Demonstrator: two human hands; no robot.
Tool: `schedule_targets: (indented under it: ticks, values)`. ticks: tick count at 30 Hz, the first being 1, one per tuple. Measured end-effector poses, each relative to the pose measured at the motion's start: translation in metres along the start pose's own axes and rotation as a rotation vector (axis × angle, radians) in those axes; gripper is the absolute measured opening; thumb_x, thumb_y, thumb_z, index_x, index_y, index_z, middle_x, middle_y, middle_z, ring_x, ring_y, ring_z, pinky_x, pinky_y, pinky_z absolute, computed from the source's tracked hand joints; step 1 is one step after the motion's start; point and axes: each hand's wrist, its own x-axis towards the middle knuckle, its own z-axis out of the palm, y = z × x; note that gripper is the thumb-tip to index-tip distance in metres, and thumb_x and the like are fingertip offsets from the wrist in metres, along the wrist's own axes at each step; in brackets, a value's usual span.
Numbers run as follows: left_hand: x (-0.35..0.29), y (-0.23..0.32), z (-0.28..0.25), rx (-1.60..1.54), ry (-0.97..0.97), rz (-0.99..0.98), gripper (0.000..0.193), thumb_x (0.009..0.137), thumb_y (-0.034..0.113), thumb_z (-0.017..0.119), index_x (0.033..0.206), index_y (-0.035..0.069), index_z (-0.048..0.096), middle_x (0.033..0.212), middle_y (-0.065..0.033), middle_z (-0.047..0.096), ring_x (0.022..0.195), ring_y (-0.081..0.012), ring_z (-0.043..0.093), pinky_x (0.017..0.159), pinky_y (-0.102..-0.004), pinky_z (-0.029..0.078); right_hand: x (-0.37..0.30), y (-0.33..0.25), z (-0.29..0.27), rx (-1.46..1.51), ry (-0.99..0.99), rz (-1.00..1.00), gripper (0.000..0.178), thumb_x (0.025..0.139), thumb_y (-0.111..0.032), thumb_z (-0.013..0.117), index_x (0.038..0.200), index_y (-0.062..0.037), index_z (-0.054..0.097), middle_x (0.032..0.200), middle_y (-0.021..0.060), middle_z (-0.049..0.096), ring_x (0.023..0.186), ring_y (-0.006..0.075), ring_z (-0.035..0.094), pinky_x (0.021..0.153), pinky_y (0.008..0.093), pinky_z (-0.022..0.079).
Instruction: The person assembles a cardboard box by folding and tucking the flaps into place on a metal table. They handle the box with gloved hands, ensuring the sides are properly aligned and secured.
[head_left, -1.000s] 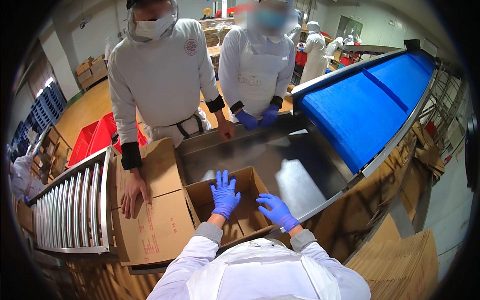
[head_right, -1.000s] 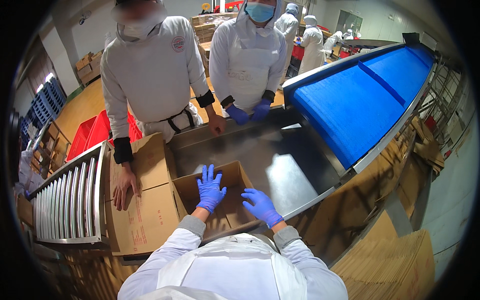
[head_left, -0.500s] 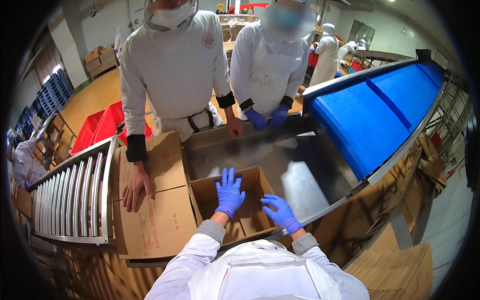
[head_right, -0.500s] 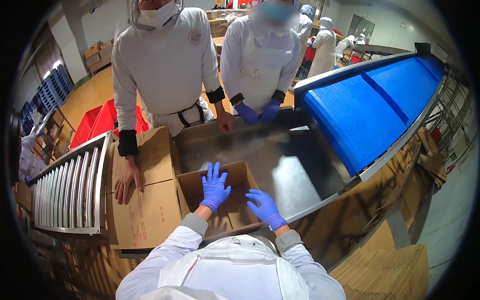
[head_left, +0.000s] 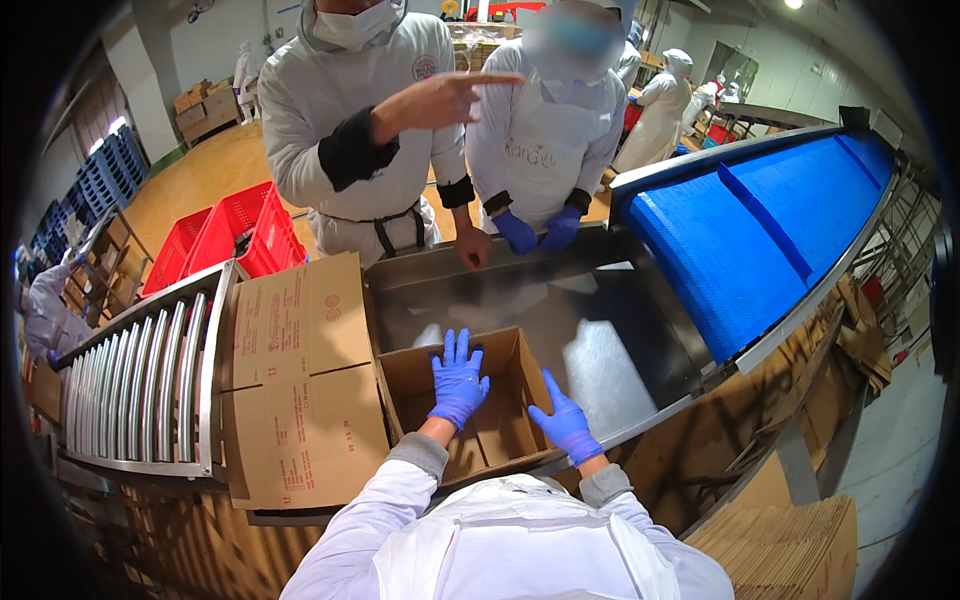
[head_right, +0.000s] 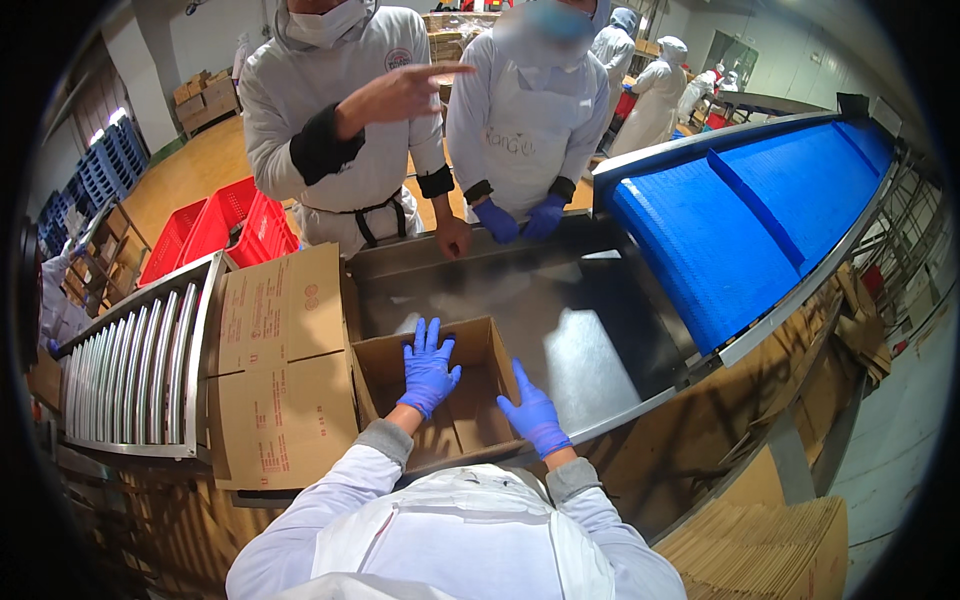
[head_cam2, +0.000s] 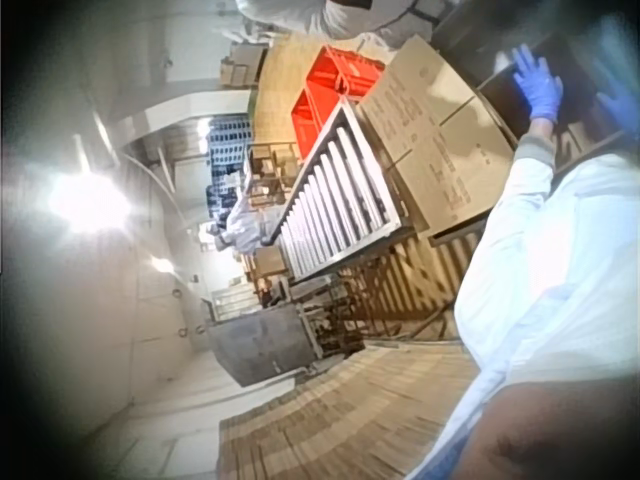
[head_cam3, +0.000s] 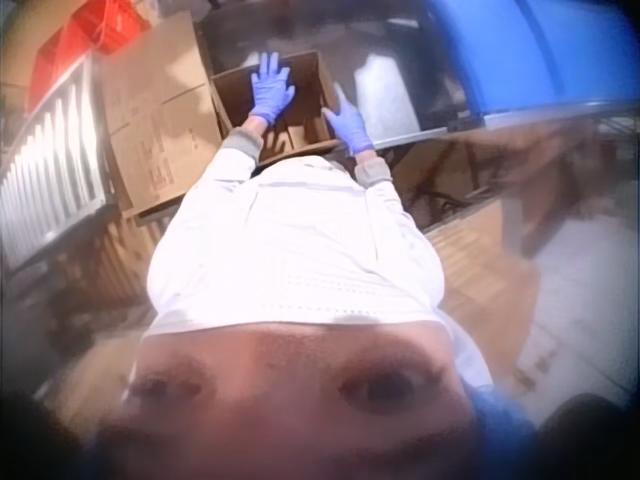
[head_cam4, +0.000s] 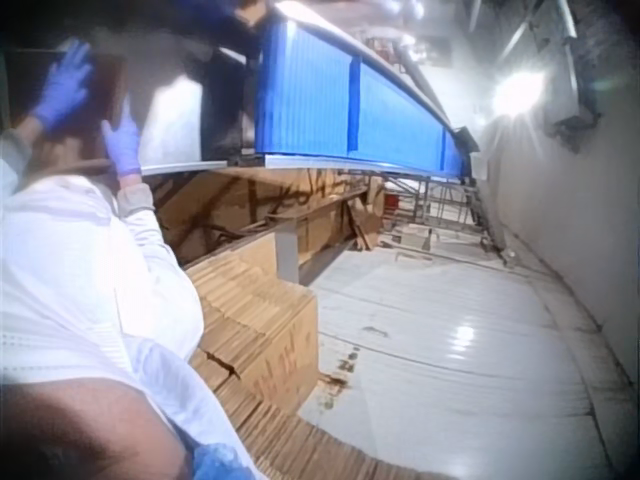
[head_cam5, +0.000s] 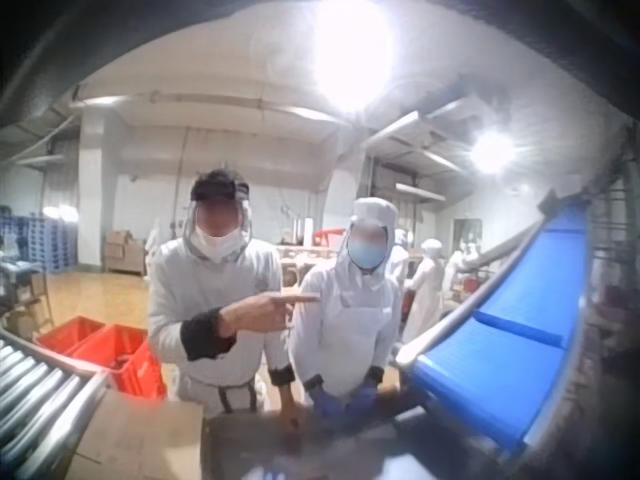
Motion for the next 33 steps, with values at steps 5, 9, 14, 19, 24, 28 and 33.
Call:
schedule_targets:
  ticks: [5,9,14,19,24,28,33]
  values:
    - [0.001,-0.002,0.005,0.022,0.031,0.018,0.065,0.074,0.034,0.078,0.133,0.015,0.058,0.161,-0.0165,0.02,0.151,-0.0379,0.01,0.111,-0.0654,0.023,0.002,0.015,0.01,-0.044,0.14,-0.105,0.092,0.086,-0.032,0.07,0.157,-0.0095,0.016,0.143,0.0264,0.047,0.128,0.0412,0.05,0.107,0.0438,0.042]
    - [0.002,-0.002,0.005,0.011,0.005,0.016,0.065,0.074,0.034,0.077,0.133,0.015,0.058,0.161,-0.0166,0.02,0.15,-0.038,0.011,0.111,-0.0656,0.024,0.001,0.019,0.014,-0.059,0.317,-0.125,0.096,0.084,-0.03,0.072,0.155,-0.0004,0.016,0.153,0.0267,0.032,0.139,0.0403,0.036,0.114,0.0426,0.034]
    - [-0.003,-0.001,0.004,0.01,-0.013,0.006,0.063,0.075,0.034,0.077,0.132,0.014,0.059,0.16,-0.0171,0.022,0.15,-0.0379,0.011,0.11,-0.0653,0.025,0.001,0.023,0.015,-0.05,0.425,-0.163,0.096,0.083,-0.027,0.074,0.155,0.0005,0.017,0.156,0.0279,0.027,0.144,0.0407,0.028,0.118,0.0427,0.028]
    - [-0.001,-0.002,0.006,0.008,0.027,0.028,0.064,0.075,0.034,0.077,0.132,0.014,0.058,0.16,-0.016,0.022,0.15,-0.0378,0.012,0.11,-0.0648,0.027,-0.004,0.016,0.015,-0.012,0.472,-0.143,0.092,0.083,-0.023,0.074,0.155,-0.0008,0.021,0.157,0.0265,0.025,0.146,0.0394,0.026,0.119,0.0432,0.026]
    - [-0.002,-0.003,0.006,0.026,0.024,0.037,0.063,0.075,0.034,0.077,0.132,0.014,0.059,0.16,-0.0151,0.023,0.15,-0.0374,0.013,0.109,-0.0638,0.027,-0.004,0.023,0.017,-0.018,0.485,-0.153,0.09,0.083,-0.024,0.074,0.154,-0.0015,0.024,0.156,0.0274,0.025,0.145,0.0408,0.027,0.117,0.0438,0.028]
    - [-0.003,-0.003,0.004,0.024,0.01,0.041,0.063,0.075,0.033,0.077,0.133,0.015,0.058,0.16,-0.0146,0.023,0.15,-0.0369,0.014,0.109,-0.0638,0.028,-0.001,0.03,0.02,-0.029,0.471,-0.161,0.087,0.083,-0.027,0.073,0.152,-0.0014,0.028,0.154,0.029,0.027,0.142,0.0425,0.03,0.116,0.0443,0.03]
    - [-0.004,-0.005,0.009,0.018,0.036,0.041,0.064,0.076,0.032,0.078,0.134,0.016,0.058,0.162,-0.0132,0.021,0.15,-0.0362,0.014,0.109,-0.0644,0.028,-0.001,0.03,0.02,-0.023,0.468,-0.153,0.083,0.083,-0.029,0.072,0.15,-0.0012,0.032,0.152,0.0291,0.031,0.14,0.0423,0.033,0.115,0.0445,0.031]
